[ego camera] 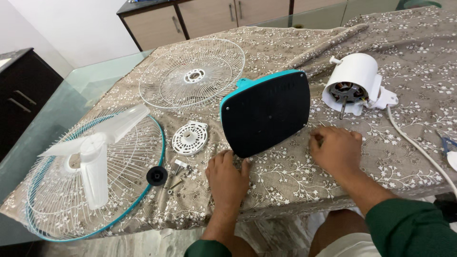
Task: The person uses a screwdriver to remove screws from the back cover of a teal electric fan base. They then lift off the black back cover to reveal the internal components, including a capacitor and switch, and briefly inspect the interior.
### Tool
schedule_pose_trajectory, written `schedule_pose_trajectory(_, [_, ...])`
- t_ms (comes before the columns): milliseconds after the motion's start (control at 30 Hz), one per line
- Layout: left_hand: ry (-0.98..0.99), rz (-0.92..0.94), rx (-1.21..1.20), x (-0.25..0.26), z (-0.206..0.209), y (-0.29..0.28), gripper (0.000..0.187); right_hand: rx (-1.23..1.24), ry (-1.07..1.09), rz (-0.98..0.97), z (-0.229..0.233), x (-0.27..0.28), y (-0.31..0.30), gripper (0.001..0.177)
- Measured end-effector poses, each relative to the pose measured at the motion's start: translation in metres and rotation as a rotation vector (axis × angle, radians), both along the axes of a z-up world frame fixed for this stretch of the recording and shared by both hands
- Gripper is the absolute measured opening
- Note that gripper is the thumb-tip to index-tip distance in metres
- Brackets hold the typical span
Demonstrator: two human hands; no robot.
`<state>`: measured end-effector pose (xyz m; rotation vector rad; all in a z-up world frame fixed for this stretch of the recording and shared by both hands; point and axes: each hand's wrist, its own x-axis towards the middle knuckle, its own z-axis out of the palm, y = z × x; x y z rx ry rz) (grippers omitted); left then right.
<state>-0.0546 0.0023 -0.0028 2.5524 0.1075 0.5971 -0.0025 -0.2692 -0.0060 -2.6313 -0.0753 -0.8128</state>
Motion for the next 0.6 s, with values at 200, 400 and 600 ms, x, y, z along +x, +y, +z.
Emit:
schedule_pose_trajectory(200, [-0.045, -0.002, -0.019, -0.001, 0.003, -0.001, 0.051, 0.089, 0.008, 0.000, 0.011, 0.022, 0.014, 0.016])
schedule_pose_trajectory(400, [-0.013, -0.003, 0.007, 0.002, 0.003, 0.000, 0.049, 0.133, -0.009, 0.041, 0.008, 0.024, 0.015, 0.019])
schedule_pose_trajectory(600, [-0.008, 0.005, -0.003, 0.001, 0.005, -0.001, 0.051, 0.103, 0.012, 0.022, 0.009, 0.026, 0.011, 0.021])
